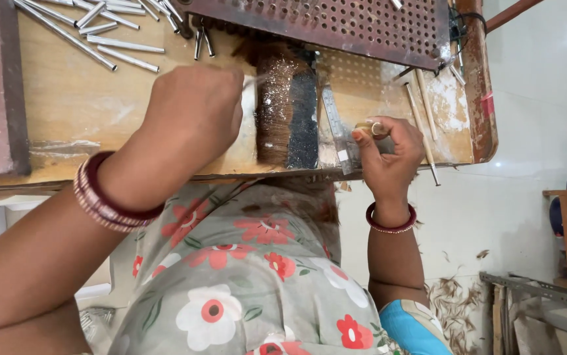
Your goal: Assembling brushes by inserting bundles of hair into metal ferrules at a workbench.
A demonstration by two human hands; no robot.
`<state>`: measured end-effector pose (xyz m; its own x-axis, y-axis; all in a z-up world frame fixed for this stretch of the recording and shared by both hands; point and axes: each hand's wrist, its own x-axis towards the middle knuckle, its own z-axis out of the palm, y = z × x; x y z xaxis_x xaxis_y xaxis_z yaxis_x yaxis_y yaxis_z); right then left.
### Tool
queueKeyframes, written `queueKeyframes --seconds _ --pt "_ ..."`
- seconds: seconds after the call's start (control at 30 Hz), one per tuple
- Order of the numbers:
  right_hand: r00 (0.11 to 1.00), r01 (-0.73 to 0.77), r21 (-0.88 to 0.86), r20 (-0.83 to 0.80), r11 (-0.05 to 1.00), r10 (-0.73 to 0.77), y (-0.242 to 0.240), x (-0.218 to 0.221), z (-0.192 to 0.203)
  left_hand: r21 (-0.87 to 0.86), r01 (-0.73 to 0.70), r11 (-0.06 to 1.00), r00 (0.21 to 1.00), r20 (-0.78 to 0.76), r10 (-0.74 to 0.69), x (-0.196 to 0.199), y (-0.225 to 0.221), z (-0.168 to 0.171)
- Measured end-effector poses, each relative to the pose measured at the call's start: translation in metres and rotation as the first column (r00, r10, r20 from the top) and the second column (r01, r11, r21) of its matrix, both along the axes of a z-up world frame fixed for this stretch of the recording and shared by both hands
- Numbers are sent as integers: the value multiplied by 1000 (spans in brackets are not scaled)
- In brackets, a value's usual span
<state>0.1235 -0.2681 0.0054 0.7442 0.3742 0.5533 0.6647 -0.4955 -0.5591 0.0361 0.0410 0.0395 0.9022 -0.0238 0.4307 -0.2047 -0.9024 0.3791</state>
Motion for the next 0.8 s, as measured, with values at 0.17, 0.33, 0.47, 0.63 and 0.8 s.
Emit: queueKeyframes --seconds 0.17,0.33,0.47,0.63,0.8 --pt "999 27 -37 29 999 -26 1 3 0 -20 200 980 882 -433 -188 -53 -10 28" --pt "994 77 -75 84 994 -70 2 3 -1 -33 238 971 753 -626 -206 -73 -9 19" --pt "994 95 -75 64 993 -90 3 3 -1 -124 173 977 916 -345 -206 -67 -19 31" --pt "998 61 -80 10 995 -60 6 6 2 -348 111 931 994 61 -96 -59 -31 32" --pt "998 -10 -73 -67 997 5 -2 13 22 -486 240 840 960 247 -131 -45 -45 47"
